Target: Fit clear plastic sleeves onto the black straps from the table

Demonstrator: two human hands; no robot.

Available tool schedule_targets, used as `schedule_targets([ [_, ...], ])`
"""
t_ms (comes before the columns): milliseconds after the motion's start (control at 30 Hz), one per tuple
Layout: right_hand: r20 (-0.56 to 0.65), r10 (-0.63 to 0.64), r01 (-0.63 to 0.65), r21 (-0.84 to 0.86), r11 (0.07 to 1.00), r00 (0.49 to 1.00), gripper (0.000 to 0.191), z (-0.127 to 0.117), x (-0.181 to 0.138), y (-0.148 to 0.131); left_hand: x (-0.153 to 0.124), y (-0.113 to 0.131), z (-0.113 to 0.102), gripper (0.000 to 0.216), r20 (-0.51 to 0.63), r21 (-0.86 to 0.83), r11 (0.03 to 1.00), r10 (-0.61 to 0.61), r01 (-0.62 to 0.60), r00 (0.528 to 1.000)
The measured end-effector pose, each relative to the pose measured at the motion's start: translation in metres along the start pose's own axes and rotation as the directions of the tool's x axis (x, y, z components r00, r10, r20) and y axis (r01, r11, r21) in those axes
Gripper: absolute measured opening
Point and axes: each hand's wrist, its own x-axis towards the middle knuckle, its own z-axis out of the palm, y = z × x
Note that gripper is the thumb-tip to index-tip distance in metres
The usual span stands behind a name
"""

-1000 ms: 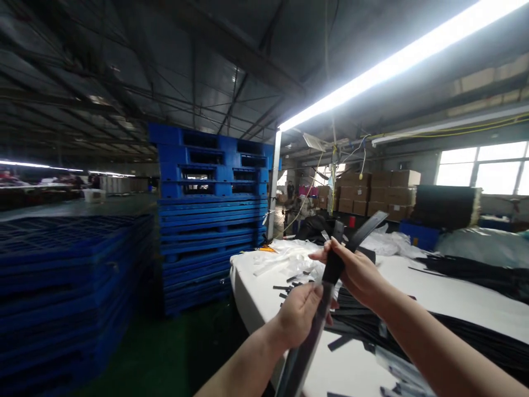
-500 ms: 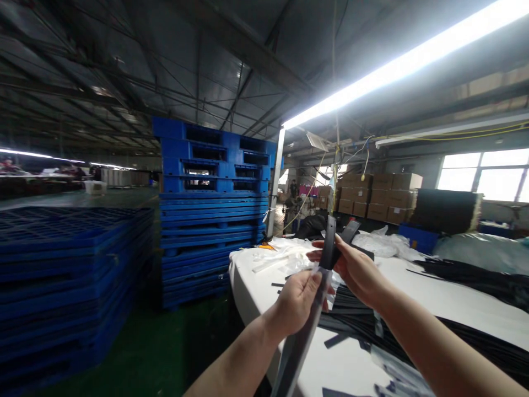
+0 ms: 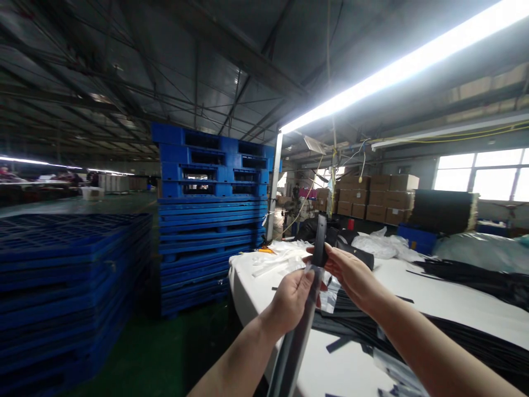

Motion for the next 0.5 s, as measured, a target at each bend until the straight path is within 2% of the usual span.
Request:
schedule_targets([
  [167, -0.055, 0.008, -0.005, 0.051, 0.999, 0.998, 0.049, 0.0, 0.002, 0.0, -0.003, 0.0, -0.002, 0.064, 0.022, 0.01, 1.0, -0.019, 0.019, 1.0],
  [500, -0.201, -0.138, 0.16, 0.093, 0.983, 0.97, 0.05, -0.002, 0.003, -0.017, -0.008, 0.001, 0.005, 0.061, 0.115, 0.004, 0.999, -0.052, 0.052, 0.992],
])
